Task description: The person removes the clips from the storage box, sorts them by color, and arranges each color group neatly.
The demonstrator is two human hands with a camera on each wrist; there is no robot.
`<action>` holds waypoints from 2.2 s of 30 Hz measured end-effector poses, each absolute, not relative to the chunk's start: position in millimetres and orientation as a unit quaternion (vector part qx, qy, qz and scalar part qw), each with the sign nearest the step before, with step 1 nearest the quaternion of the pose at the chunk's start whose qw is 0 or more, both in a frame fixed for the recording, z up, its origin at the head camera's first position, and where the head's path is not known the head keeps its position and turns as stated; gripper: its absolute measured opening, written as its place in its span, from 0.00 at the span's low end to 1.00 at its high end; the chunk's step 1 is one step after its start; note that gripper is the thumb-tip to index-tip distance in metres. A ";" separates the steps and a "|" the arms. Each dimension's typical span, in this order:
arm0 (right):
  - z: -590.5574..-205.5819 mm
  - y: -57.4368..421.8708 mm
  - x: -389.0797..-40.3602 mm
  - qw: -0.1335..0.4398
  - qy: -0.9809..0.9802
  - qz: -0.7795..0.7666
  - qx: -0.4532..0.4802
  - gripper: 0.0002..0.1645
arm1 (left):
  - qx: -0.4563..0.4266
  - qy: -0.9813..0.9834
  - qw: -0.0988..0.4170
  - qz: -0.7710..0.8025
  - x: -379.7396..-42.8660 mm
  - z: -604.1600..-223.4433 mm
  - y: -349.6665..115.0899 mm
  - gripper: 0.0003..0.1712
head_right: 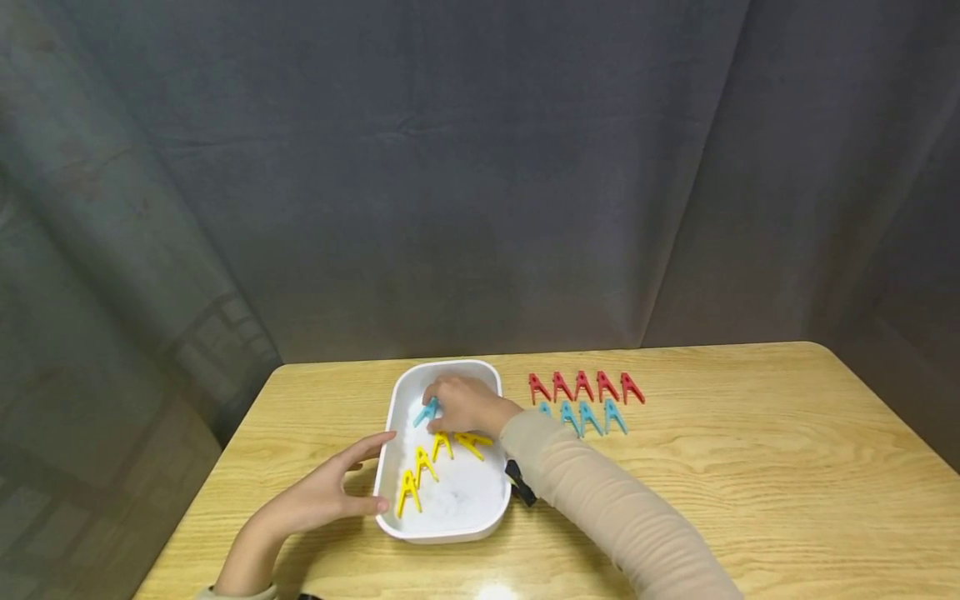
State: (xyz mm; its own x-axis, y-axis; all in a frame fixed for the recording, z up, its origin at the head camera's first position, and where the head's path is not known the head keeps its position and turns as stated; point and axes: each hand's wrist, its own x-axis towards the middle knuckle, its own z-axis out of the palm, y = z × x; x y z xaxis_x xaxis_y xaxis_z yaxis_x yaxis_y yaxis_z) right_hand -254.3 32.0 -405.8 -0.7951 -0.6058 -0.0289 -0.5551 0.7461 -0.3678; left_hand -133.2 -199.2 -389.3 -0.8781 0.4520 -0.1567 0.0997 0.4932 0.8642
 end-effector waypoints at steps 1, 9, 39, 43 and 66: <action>-406.1 32.1 -254.1 0.073 0.932 -0.171 -0.312 0.23 | 0.163 0.844 0.185 0.476 -133.0 -389.3 -199.0 0.50; -401.1 33.4 -252.5 0.067 0.927 -0.170 -0.329 0.22 | 0.162 0.844 0.186 0.477 -132.2 -387.9 -199.2 0.49; -363.4 141.2 -188.4 -0.040 0.885 -0.214 -0.412 0.22 | 0.152 0.848 0.189 0.471 -137.4 -389.1 -196.8 0.50; -364.9 162.0 -180.3 -0.055 0.879 -0.222 -0.418 0.23 | 0.149 0.850 0.188 0.470 -137.4 -388.4 -196.3 0.50; -371.2 251.2 -162.3 -0.104 0.904 -0.164 -0.382 0.27 | 0.157 0.841 0.188 0.482 -136.7 -387.1 -197.1 0.50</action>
State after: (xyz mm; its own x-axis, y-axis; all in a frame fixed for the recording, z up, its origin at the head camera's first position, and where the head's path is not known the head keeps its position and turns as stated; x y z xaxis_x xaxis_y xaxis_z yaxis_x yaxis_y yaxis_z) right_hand -162.3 251.2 -371.2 -0.6865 -0.6564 0.3128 -0.7244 0.6546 -0.2162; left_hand -136.7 -197.1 -387.1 -0.8799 0.4456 -0.1650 0.0832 0.4864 0.8697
